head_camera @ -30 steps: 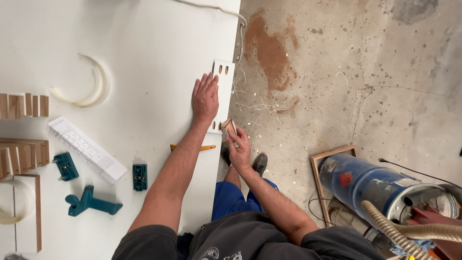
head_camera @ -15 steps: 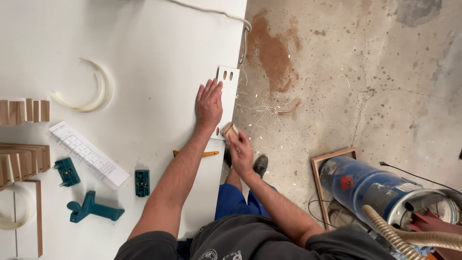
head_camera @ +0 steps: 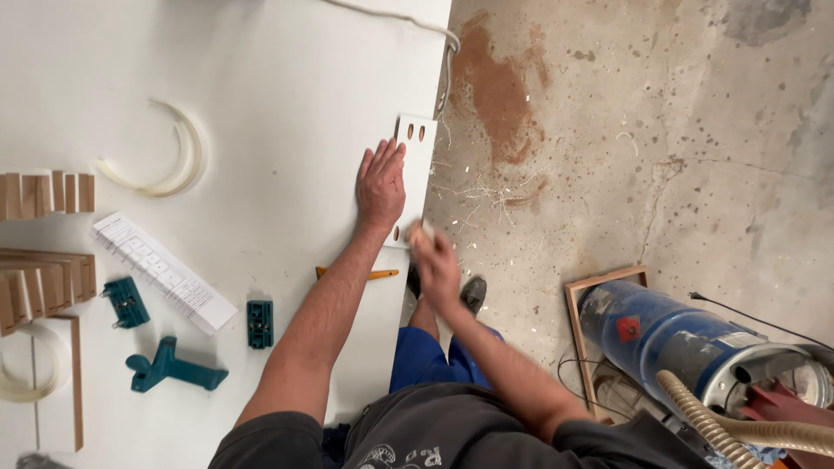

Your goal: The person trims the excess edge banding from a white wooden board using a utility knife and a sanding block. They then use a household iron to press the edge banding onto the board. Finally, they use a blue hand clamp to secure the board while sanding the edges smooth.

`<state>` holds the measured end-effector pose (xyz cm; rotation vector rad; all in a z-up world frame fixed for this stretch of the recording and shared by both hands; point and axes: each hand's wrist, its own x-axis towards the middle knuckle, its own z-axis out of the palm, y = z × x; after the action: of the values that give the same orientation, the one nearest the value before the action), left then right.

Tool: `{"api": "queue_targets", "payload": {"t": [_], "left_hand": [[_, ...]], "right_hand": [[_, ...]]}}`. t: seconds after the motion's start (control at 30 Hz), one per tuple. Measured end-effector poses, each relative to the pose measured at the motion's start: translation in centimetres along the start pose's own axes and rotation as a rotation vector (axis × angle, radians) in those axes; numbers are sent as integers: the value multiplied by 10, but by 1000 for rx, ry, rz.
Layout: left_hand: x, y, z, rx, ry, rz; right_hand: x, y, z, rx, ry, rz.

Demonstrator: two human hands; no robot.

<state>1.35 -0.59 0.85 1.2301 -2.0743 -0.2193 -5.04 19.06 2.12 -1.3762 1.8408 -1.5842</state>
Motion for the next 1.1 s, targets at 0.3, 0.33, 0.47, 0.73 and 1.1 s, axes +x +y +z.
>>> {"api": "queue_targets", "payload": {"t": [0.3,0.33,0.47,0.73,1.1], "left_hand": [[0,-1,2,-17,0,5],[1,-2,1,-14,0,2],[2,3,-2,-27,-16,-1],[2,1,-6,-19,-39,-31],[5,4,-8,-14,-23,-3]], "right_hand": [[0,3,-6,4,-50,68],[6,9,-4,6,-54,69],[72,35,6,-87,9,-31],[21,6,-4,-128,-43,32],[96,16,2,-225,-46,-81]]}}
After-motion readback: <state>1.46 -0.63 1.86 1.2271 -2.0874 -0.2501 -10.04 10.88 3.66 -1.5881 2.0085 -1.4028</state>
